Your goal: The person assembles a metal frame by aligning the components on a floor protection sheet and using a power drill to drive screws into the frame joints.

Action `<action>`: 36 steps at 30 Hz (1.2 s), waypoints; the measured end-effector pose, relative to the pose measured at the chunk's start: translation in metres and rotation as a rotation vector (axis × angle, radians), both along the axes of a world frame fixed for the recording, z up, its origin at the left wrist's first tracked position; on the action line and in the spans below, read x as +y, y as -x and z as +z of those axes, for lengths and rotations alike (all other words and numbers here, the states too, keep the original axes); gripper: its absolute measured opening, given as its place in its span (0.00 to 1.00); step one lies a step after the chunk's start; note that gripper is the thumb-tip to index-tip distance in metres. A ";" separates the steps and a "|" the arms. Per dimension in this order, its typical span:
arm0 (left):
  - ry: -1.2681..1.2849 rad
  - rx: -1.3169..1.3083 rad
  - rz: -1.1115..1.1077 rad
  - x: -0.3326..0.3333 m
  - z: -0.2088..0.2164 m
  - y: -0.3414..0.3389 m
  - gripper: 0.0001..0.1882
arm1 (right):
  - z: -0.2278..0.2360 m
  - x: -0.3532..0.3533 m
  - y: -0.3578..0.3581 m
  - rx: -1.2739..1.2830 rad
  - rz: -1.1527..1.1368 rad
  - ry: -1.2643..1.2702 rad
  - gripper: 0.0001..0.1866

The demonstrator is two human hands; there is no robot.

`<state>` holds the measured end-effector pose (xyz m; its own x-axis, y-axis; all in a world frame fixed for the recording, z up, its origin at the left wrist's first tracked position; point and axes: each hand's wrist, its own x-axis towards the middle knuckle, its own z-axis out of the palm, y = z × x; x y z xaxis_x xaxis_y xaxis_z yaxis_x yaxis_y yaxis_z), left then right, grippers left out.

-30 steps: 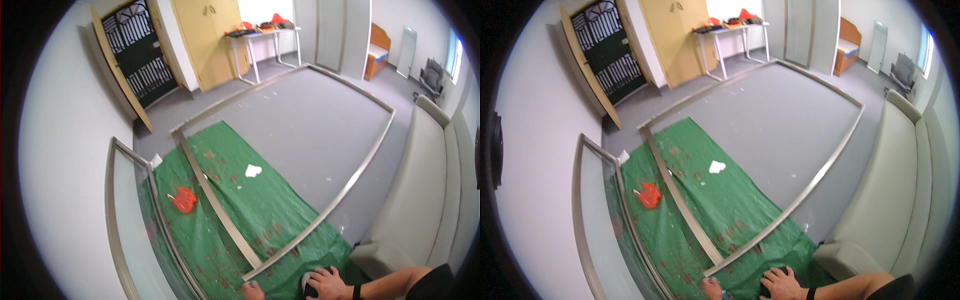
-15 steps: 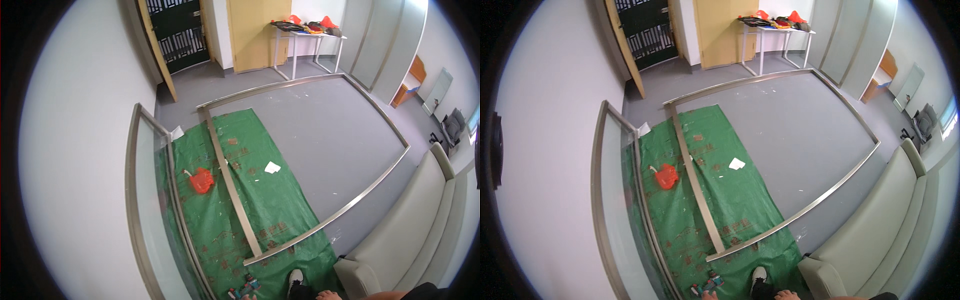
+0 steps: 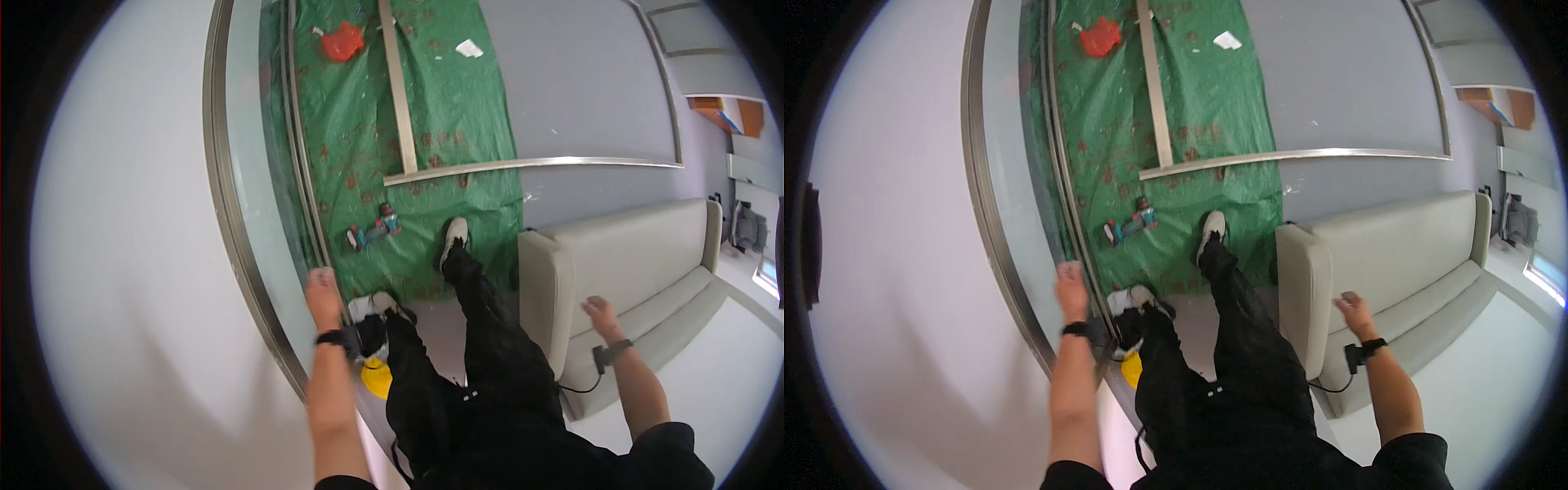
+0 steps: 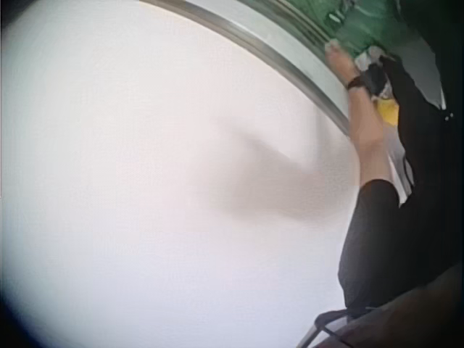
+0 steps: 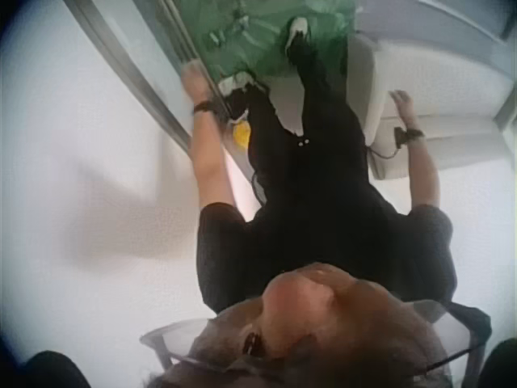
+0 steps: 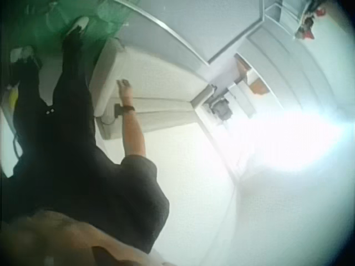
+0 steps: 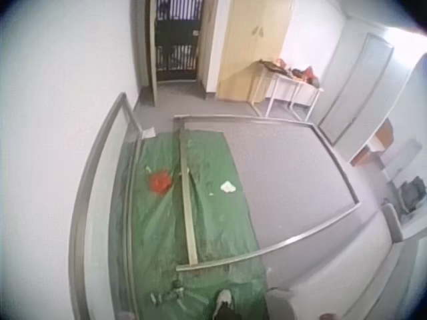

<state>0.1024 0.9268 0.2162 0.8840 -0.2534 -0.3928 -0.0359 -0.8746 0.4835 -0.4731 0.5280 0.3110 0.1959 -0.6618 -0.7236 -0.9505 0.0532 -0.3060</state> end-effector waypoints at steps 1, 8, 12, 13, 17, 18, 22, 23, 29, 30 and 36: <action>0.031 -0.058 0.113 0.067 -0.006 -0.026 0.18 | 0.021 -0.013 -0.002 -0.111 -0.230 -0.164 0.23; 0.106 -0.190 0.225 0.161 0.288 -0.144 0.16 | 0.202 -0.133 -0.006 -0.066 -0.498 0.168 0.24; -0.222 0.010 0.061 0.184 0.400 -0.129 0.14 | 0.179 -0.126 -0.020 -0.027 -0.001 -0.071 0.20; 0.424 0.077 0.305 0.231 0.379 -0.091 0.13 | 0.177 -0.095 -0.049 0.038 0.096 -0.199 0.17; 0.259 0.940 0.065 0.168 0.338 0.053 0.16 | 0.176 0.026 -0.040 0.035 0.395 -0.637 0.20; 0.073 0.975 -0.335 0.133 0.335 0.091 0.17 | 0.189 0.048 -0.041 0.075 0.388 -0.779 0.21; -0.172 0.966 -0.289 0.082 0.344 0.156 0.18 | 0.202 0.081 -0.034 -0.173 0.391 -0.808 0.20; -0.182 0.954 -0.254 0.078 0.346 0.151 0.18 | 0.212 0.083 -0.044 -0.126 0.165 -0.834 0.19; -0.152 0.898 -0.178 0.050 0.329 0.079 0.19 | 0.233 0.052 -0.146 -0.154 -0.140 -0.815 0.19; -0.153 0.894 -0.180 0.045 0.322 0.065 0.19 | 0.235 0.049 -0.168 -0.153 -0.145 -0.814 0.19; -0.123 0.880 -0.316 -0.025 0.273 -0.089 0.20 | 0.180 0.045 -0.242 -0.213 -0.215 -0.567 0.16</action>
